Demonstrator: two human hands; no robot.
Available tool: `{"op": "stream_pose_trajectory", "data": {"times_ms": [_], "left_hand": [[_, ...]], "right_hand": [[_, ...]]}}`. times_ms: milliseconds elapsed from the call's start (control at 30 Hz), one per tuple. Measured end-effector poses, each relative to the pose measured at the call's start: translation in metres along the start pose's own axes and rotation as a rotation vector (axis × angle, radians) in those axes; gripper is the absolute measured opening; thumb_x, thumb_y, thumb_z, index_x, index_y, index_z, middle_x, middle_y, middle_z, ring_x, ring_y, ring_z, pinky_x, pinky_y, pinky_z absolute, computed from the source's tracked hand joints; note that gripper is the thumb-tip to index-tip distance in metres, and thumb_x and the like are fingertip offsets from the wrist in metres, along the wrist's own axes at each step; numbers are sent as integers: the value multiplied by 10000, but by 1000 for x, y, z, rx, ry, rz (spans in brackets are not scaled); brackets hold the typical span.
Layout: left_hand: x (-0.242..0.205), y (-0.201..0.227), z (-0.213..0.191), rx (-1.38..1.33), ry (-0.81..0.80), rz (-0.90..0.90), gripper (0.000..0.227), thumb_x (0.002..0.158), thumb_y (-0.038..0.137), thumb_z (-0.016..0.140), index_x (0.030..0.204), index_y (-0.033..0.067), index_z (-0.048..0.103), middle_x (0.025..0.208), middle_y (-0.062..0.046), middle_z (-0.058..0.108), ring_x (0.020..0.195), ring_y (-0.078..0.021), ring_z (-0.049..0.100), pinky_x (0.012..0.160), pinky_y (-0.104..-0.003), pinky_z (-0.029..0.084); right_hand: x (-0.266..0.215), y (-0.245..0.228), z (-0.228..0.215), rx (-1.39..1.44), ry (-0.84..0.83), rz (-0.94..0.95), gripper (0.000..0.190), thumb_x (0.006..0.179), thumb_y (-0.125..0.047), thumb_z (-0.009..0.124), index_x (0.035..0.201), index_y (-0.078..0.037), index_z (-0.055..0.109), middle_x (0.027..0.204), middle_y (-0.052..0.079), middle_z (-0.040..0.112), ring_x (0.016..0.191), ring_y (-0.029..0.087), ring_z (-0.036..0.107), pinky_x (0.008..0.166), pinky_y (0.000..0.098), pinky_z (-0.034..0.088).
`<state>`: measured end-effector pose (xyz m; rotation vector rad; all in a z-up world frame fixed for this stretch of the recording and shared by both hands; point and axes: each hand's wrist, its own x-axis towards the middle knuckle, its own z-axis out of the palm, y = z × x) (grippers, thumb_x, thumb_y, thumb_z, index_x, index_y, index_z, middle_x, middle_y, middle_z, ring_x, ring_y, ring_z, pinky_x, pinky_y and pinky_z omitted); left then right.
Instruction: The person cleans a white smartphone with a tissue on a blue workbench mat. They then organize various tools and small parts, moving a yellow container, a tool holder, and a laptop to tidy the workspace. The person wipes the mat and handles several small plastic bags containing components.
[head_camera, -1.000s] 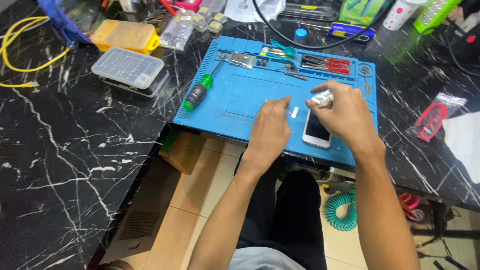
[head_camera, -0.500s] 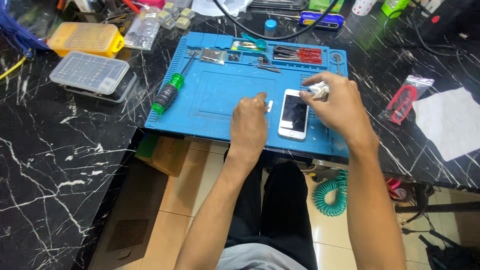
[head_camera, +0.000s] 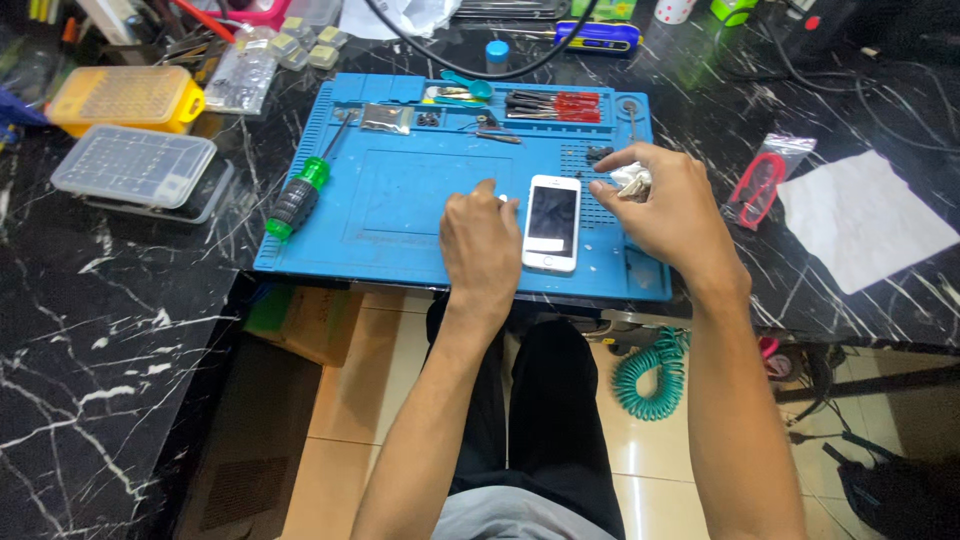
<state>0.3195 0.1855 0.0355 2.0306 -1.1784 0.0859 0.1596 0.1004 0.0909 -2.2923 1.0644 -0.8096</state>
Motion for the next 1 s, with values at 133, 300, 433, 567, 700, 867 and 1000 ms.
{"op": "stream_pose_trajectory", "data": {"times_ms": [133, 300, 433, 567, 700, 867, 1000], "left_hand": [[-1, 6, 2, 75, -24, -35, 294, 864, 33, 802, 1120, -92, 727, 827, -211, 735, 871, -297, 750, 727, -330, 635], [-3, -3, 17, -47, 11, 3, 251, 870, 1, 781, 1097, -98, 744, 862, -208, 753, 1057, -329, 699, 891, -390, 560], [-7, -6, 21, -102, 75, 10, 265, 850, -11, 795, 1098, -91, 743, 826, -171, 758, 996, -284, 699, 867, -366, 554], [-6, -4, 9, -196, 73, -1, 279, 846, -35, 791, 1107, -111, 729, 830, -180, 762, 1000, -314, 693, 915, -412, 537], [-1, -5, 3, -201, 37, -5, 282, 851, -45, 782, 1117, -118, 725, 830, -181, 768, 993, -319, 703, 946, -434, 519], [0, -14, 14, -163, 51, 34, 280, 872, -24, 769, 1135, -104, 719, 838, -179, 767, 950, -309, 706, 887, -412, 543], [4, -12, 9, -202, 31, -15, 244, 918, -13, 722, 1147, -98, 721, 855, -193, 771, 942, -295, 716, 876, -379, 558]], "right_hand": [[-11, 13, -9, -46, 9, 23, 229, 913, -153, 772, 1132, -89, 797, 898, 272, 728, 779, 476, 706, 607, 455, 541], [-14, 25, -13, -31, 32, 37, 236, 922, -174, 779, 1137, -78, 792, 908, 250, 736, 790, 458, 714, 654, 444, 553], [-13, 29, -10, -8, 13, 29, 239, 937, -199, 767, 1138, -71, 787, 905, 246, 740, 776, 425, 722, 642, 416, 558], [-10, 19, -5, 47, 10, 48, 239, 927, -162, 764, 1145, -66, 784, 922, 248, 741, 790, 402, 728, 677, 404, 571], [-7, 16, 0, 77, -20, 60, 238, 929, -139, 764, 1149, -52, 779, 943, 270, 740, 823, 440, 732, 666, 432, 576], [-4, 10, 4, 96, -43, 3, 248, 911, -164, 770, 1139, -68, 786, 988, 285, 739, 893, 467, 723, 743, 484, 584], [4, 4, 15, 86, -83, -104, 258, 885, -99, 749, 1136, -54, 790, 1076, 330, 723, 1000, 553, 688, 825, 574, 567]]}}
